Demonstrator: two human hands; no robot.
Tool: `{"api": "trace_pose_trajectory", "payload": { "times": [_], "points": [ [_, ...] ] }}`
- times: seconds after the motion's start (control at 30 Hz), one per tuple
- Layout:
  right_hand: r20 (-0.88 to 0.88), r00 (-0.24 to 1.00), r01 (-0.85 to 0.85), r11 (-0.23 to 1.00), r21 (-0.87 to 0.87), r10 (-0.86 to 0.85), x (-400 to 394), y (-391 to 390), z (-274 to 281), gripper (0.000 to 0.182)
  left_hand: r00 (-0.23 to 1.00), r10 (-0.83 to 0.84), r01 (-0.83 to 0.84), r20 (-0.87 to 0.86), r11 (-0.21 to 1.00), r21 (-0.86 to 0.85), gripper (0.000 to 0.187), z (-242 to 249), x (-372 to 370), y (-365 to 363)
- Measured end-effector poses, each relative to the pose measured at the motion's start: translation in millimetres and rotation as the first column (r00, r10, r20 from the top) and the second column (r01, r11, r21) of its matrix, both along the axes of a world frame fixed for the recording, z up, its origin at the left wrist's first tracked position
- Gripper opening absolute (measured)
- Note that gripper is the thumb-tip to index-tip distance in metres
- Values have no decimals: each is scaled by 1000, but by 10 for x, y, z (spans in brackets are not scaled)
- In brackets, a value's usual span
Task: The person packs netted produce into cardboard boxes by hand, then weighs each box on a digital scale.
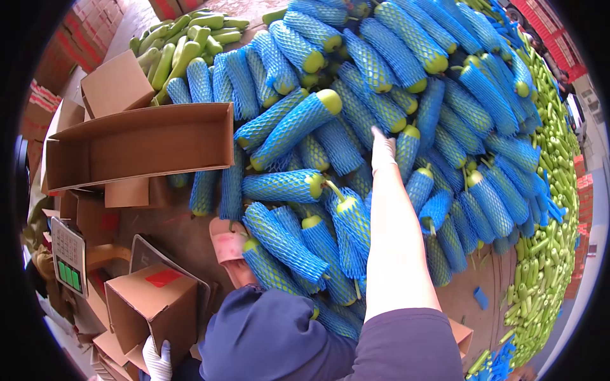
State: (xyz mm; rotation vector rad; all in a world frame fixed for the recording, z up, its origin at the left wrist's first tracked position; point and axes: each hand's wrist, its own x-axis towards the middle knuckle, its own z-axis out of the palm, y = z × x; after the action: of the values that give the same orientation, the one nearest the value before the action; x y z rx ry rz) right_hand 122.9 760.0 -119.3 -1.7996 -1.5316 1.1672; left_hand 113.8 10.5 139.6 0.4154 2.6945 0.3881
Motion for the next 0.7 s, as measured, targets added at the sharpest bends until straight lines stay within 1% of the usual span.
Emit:
{"api": "trace_pose_trajectory", "payload": {
  "times": [0.03,0.1,0.13,0.17,0.23,0.27,0.33,0.37,0.4,0.43,0.47,0.5,0.57,0.6,0.63,0.7],
  "points": [
    [-17,1000,14,999,33,-14,-20,-53,58,97,1000,14,-14,0,1000,-4,31,-2,-1,4],
    [-95,995,28,998,-51,-33,-42,-98,181,102,1000,-10,9,-5,998,-57,32,19,-8,4],
    [-158,987,-43,986,-161,17,-24,21,128,104,1000,-5,5,0,998,-61,32,8,-8,-12],
    [-281,958,-110,981,-160,62,79,67,56,97,1000,0,0,2,999,-46,33,-17,2,-42],
    [-526,849,-145,940,-309,-42,91,-39,89,86,1000,8,-8,10,999,-37,33,-34,0,-41],
    [-523,851,-147,937,-316,-42,82,-5,39,86,1000,12,-12,0,999,-50,33,-23,1,-27],
    [-620,785,-295,876,-381,-5,71,90,-32,79,1000,11,-12,-11,997,-72,33,-40,14,-64],
    [-623,783,-294,875,-385,-11,36,133,-67,79,998,61,-62,16,998,26,31,-123,26,-134],
    [-508,858,-306,863,-401,68,-21,141,5,78,993,108,-113,47,986,125,29,-157,29,-181],
    [-381,912,-315,852,-418,151,-58,82,168,78,993,108,-112,45,986,121,29,-112,17,-179],
    [-370,891,-396,845,-358,261,-70,2,338,78,994,81,-82,74,997,13,36,-69,-6,-159],
    [-373,889,-401,844,-357,264,-119,-19,401,78,993,60,-51,104,994,-93,45,-31,-16,-126],
    [-379,915,-303,854,-422,138,-218,-61,511,73,989,141,-144,53,988,49,30,-60,25,-18],
    [-481,866,-343,860,-378,134,-244,-239,733,68,983,163,-171,80,979,114,29,-60,26,12],
    [-484,864,-351,858,-376,141,-206,-294,765,68,982,165,-175,95,979,106,29,-38,16,31],
    [-612,791,-307,866,-396,1,-140,-420,842,62,986,147,-158,79,976,151,27,7,21,135]
  ]
}}
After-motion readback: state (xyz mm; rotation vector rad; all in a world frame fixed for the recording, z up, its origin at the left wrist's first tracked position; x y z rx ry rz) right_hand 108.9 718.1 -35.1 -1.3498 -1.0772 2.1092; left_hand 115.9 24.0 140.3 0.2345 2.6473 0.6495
